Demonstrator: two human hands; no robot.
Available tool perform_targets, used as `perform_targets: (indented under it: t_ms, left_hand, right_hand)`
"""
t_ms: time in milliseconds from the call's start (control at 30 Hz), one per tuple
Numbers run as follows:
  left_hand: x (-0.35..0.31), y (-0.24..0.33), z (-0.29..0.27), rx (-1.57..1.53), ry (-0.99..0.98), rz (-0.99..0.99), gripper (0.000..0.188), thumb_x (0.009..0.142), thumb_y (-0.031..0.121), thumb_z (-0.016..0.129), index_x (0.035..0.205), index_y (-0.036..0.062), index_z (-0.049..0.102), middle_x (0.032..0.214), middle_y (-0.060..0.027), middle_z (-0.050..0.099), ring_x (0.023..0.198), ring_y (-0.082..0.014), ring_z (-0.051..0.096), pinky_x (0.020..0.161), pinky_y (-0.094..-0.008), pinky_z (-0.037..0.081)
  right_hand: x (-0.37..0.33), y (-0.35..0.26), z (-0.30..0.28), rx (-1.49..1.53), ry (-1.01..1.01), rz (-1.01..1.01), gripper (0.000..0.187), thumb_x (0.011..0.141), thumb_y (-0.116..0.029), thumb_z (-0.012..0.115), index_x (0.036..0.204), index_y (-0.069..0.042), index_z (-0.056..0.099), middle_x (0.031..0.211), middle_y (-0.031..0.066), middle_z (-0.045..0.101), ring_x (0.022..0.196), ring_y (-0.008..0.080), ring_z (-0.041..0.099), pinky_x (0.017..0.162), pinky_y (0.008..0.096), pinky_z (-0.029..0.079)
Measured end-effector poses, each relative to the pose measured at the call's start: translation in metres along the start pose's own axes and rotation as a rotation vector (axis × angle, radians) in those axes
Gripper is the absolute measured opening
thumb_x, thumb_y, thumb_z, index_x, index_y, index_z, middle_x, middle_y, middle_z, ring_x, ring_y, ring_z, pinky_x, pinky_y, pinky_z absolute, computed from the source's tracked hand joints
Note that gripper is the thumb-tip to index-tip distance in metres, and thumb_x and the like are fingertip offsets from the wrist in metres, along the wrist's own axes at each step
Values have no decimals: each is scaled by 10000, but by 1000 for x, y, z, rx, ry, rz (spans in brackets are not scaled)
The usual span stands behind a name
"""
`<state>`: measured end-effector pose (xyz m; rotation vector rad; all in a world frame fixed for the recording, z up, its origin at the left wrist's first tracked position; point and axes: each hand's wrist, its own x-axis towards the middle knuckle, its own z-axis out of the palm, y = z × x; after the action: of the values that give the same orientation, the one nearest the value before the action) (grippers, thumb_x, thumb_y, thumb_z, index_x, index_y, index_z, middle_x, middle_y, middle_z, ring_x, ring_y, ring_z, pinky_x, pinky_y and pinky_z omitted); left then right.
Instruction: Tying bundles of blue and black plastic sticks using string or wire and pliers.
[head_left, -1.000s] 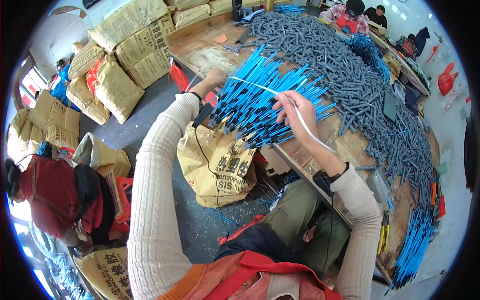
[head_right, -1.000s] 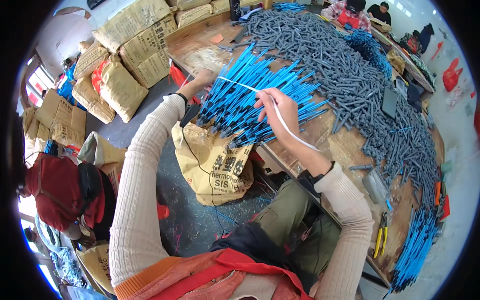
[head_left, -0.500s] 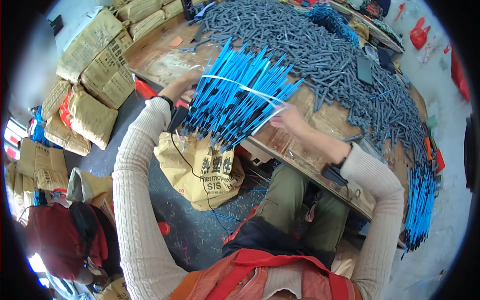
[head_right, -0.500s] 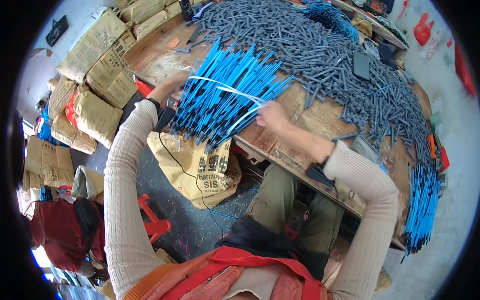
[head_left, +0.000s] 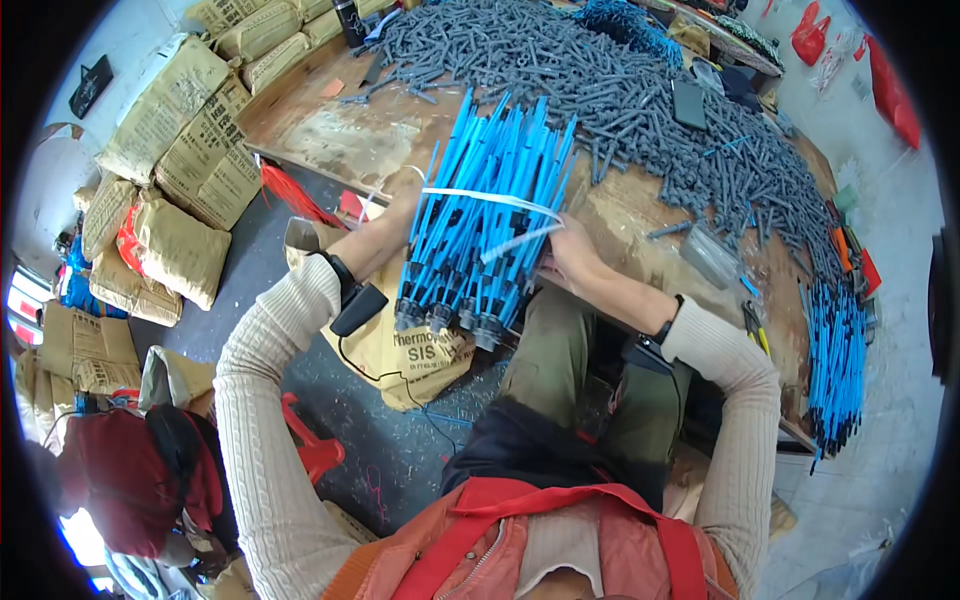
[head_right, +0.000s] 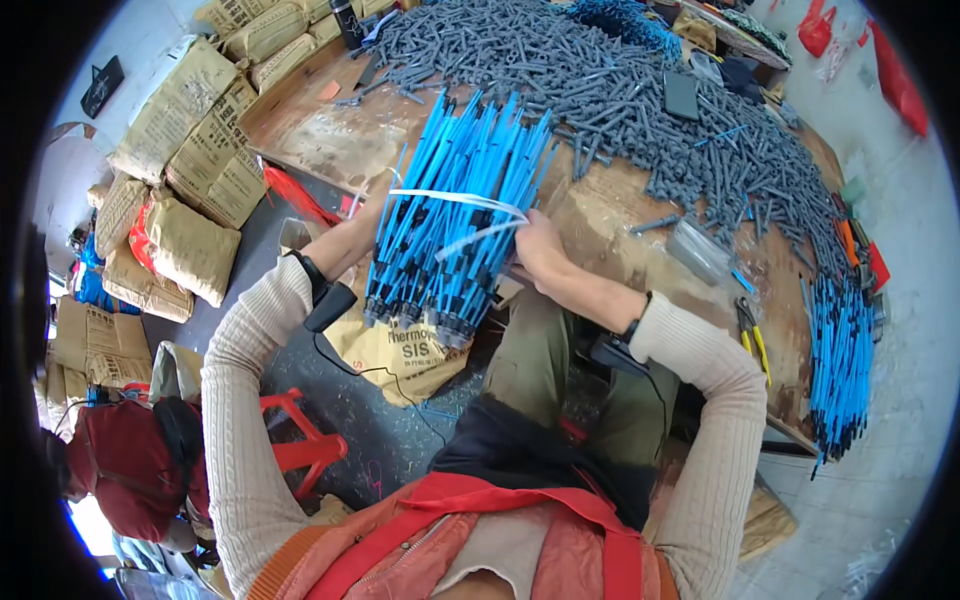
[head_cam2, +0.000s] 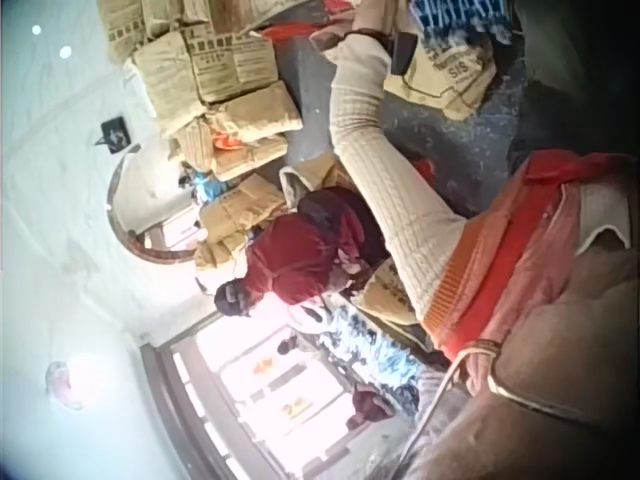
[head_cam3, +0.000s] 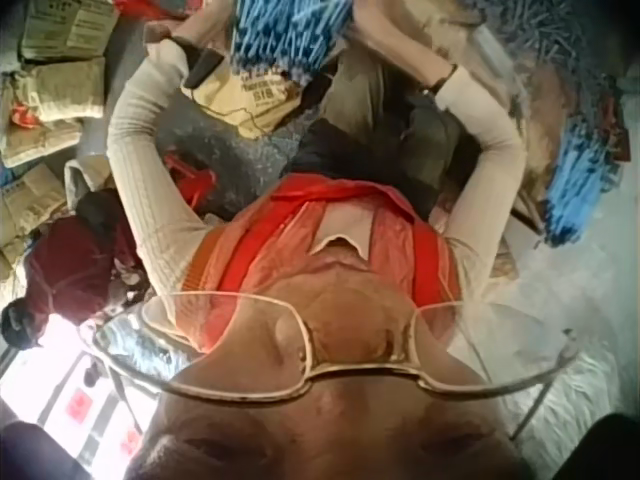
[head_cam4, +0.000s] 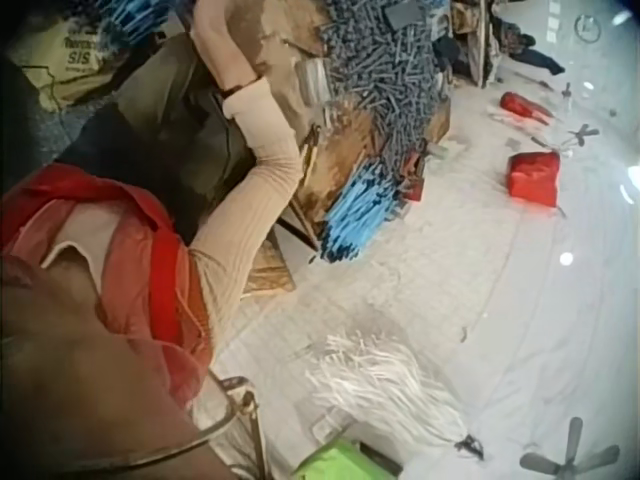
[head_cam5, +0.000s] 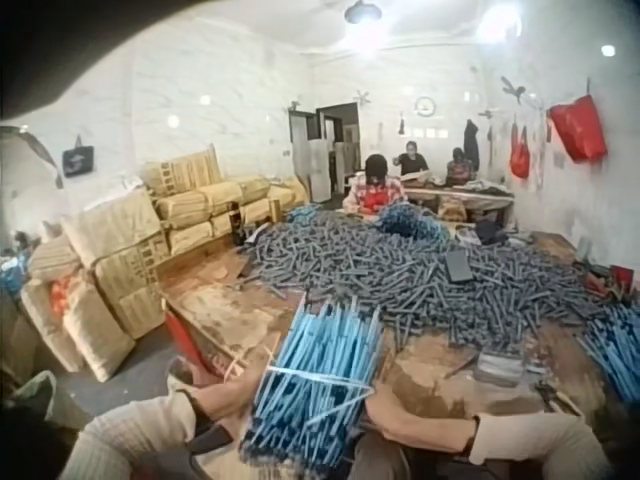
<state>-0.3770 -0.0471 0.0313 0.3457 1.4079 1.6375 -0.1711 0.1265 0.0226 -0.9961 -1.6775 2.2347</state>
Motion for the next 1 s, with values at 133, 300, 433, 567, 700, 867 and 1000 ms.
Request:
perform_targets:
  t_ms: [133,300,433,567,700,867,1000]
  left_hand:
    - [-16,-52,40,-49,48,-4,265,968,249,573,996,13,693,874,-84,708,730,-180,668,659,-335,551]
    - [-63,-117,120,-56,143,28,284,1004,251,505,1017,4,644,860,-93,682,738,-170,648,669,-350,539]
    - [-73,-181,149,-30,222,112,258,1049,250,496,1094,12,586,897,-81,699,792,-166,692,698,-319,592]
    - [-86,-220,180,-95,246,219,294,1082,247,436,1021,16,609,832,-5,612,719,-81,539,669,-257,464]
    - [-102,-218,206,-231,287,212,258,1088,239,436,1020,62,611,837,38,587,703,-46,523,642,-226,465]
    - [-97,-226,202,-188,331,189,232,1078,262,463,1070,81,607,803,61,568,666,-24,518,583,-194,448]
    - [-98,-228,194,-239,326,54,255,1090,244,433,1116,70,617,883,42,615,755,-27,559,678,-202,489]
  right_hand:
    - [-37,45,-56,-63,-32,-143,257,1028,-108,355,1151,-20,562,914,68,608,793,158,594,686,312,516]
    - [-125,87,-111,57,38,-345,310,1053,-141,388,1283,6,533,1177,100,620,1092,181,561,981,328,438]
    - [-180,117,-137,172,90,-352,258,1085,-199,395,1127,19,527,1132,74,591,1074,148,529,998,310,406]
    - [-192,141,-161,-19,282,-443,271,1088,-240,392,929,-41,485,865,14,492,844,112,453,812,284,416]
    - [-190,154,-173,211,389,-303,243,1090,-226,389,942,-71,502,816,-18,462,762,70,423,715,258,383]
    - [-174,170,-188,312,345,-245,215,1093,-200,377,981,-83,519,866,-19,532,753,65,478,733,247,418]
    - [-165,184,-196,32,359,-170,239,1064,-286,467,1054,-58,539,918,-17,565,813,71,517,765,249,436]
